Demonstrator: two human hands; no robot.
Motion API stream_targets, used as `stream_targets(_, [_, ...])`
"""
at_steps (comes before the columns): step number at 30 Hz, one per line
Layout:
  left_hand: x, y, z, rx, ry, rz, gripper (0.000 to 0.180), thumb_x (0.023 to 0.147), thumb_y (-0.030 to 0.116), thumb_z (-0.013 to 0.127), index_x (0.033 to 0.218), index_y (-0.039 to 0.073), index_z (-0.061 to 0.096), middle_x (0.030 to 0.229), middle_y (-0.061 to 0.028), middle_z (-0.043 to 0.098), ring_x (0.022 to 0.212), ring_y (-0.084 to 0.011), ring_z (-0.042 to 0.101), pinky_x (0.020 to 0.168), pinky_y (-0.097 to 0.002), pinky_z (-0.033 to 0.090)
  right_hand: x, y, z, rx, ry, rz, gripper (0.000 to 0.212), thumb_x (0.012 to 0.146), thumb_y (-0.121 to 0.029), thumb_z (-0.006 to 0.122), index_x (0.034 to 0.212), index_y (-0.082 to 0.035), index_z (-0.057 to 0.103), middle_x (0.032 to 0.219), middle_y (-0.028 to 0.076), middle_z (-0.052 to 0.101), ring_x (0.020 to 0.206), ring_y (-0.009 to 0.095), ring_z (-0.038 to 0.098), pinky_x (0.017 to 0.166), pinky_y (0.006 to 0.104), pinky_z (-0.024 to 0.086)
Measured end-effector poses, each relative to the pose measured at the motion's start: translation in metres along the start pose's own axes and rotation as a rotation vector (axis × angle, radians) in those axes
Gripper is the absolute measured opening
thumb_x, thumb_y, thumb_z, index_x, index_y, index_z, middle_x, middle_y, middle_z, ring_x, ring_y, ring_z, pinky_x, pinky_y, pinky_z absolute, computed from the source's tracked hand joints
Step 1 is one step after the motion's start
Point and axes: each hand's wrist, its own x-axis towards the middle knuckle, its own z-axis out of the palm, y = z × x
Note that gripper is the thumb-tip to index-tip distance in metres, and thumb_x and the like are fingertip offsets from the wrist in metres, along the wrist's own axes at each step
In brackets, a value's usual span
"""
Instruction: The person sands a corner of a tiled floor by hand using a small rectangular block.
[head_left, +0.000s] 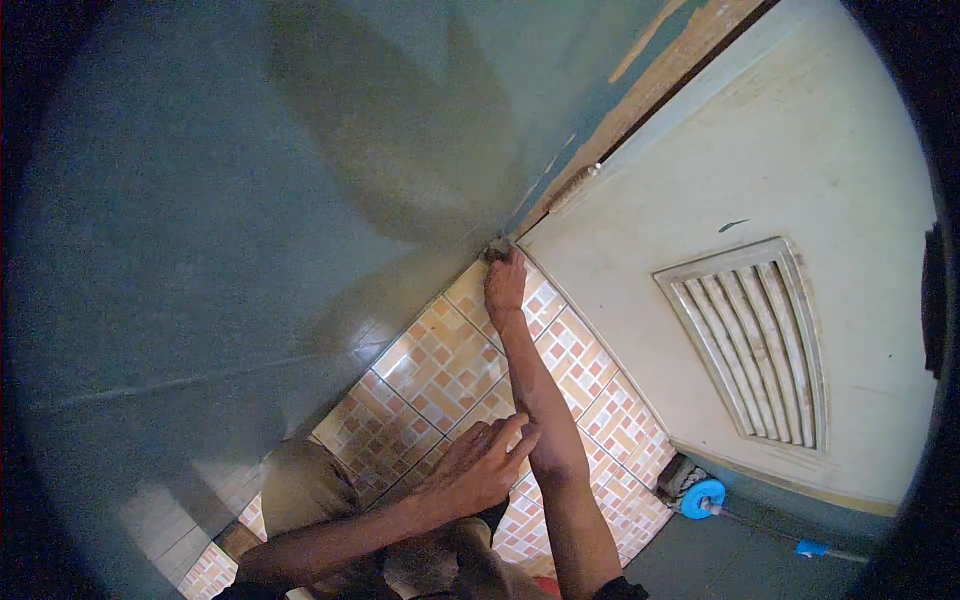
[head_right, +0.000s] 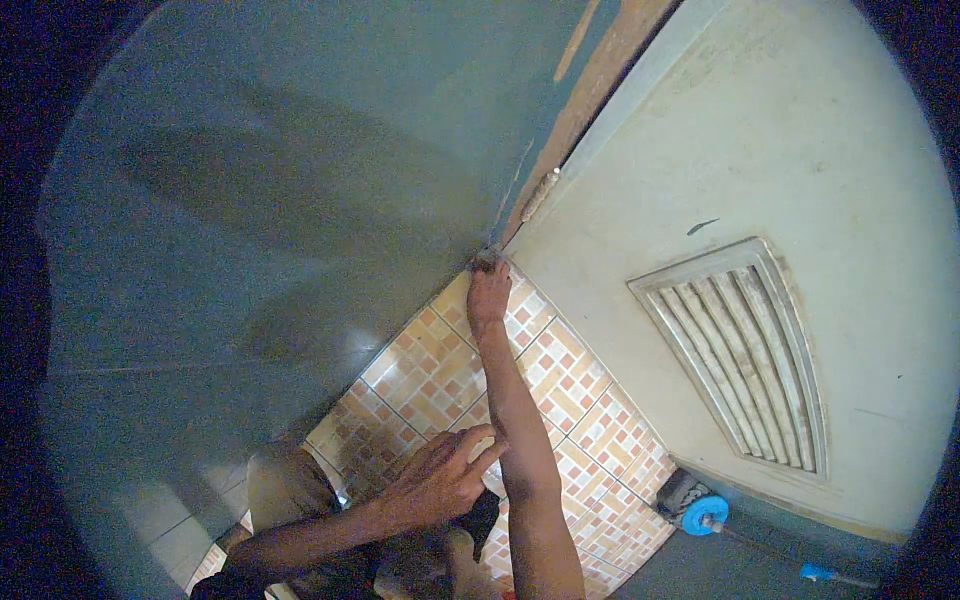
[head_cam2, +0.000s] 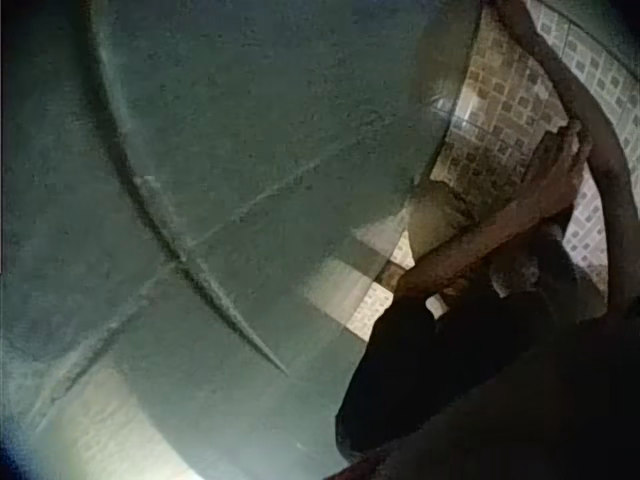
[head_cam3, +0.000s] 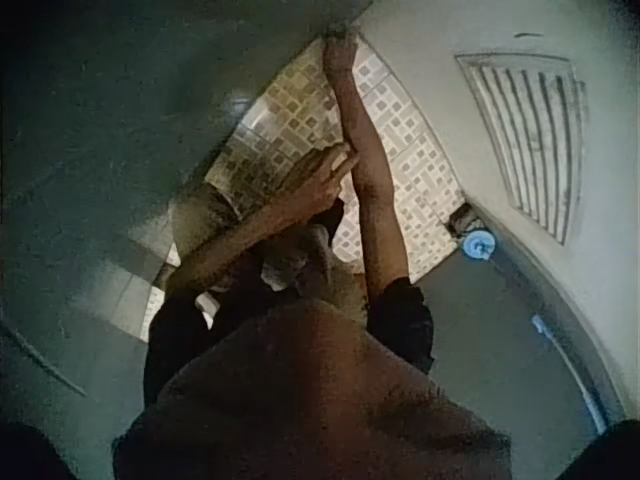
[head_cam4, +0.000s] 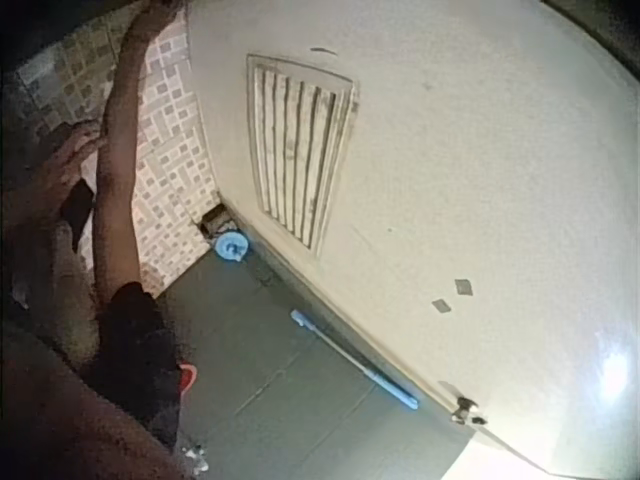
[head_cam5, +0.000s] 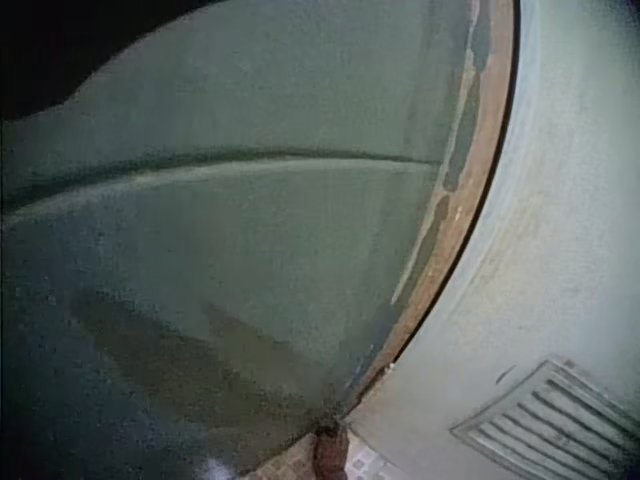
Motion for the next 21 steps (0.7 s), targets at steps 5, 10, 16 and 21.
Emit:
stream_targets(5, [0.001,0.006,-0.014,0.040,-0.010,-0.001,0.057,0.075,0.005,0.062,0.132,0.000,0.055,0.133,-0.0199,0.049,0.112,-0.0364,0.058,0.093,-0.0467,0.050,-0.003,-0.013,-0.004,-0.036,0.079,0.021,0.018,0.081,-0.011,0.060,0.092,0.000,0.070,0.124,0.025,0.054,0.115,0.041,0.051,0.089,0.0502,0.048])
stream_targets(10, [0.006,0.007,-0.011,0.030,-0.004,0.004,0.058,0.074,0.005,0.063,0.131,0.000,0.055,0.131,-0.0194,0.050,0.110,-0.0361,0.058,0.091,-0.0460,0.050,0.005,0.005,-0.001,-0.030,0.087,0.014,0.021,0.087,-0.012,0.056,0.097,-0.003,0.071,0.125,0.023,0.054,0.117,0.040,0.049,0.089,0.0487,0.049])
stream_targets(16, [0.000,0.000,-0.007,0.083,0.014,0.062,0.060,0.075,0.010,0.066,0.131,-0.004,0.051,0.129,-0.0211,0.049,0.105,-0.0311,0.059,0.089,-0.0418,0.049,-0.006,-0.017,-0.020,-0.112,-0.098,0.090,0.024,0.089,-0.018,0.057,0.102,-0.002,0.070,0.118,0.020,0.055,0.114,0.036,0.051,0.091,0.0482,0.047])
stream_targets(21, [0.000,0.002,-0.006,0.010,0.055,0.037,0.056,0.074,0.005,0.063,0.130,-0.001,0.057,0.130,-0.0201,0.050,0.109,-0.0368,0.059,0.093,-0.0454,0.050,-0.001,0.003,-0.009,-0.052,0.072,-0.043,0.023,0.085,-0.014,0.062,0.103,-0.002,0.072,0.122,0.022,0.055,0.117,0.040,0.050,0.092,0.0473,0.049])
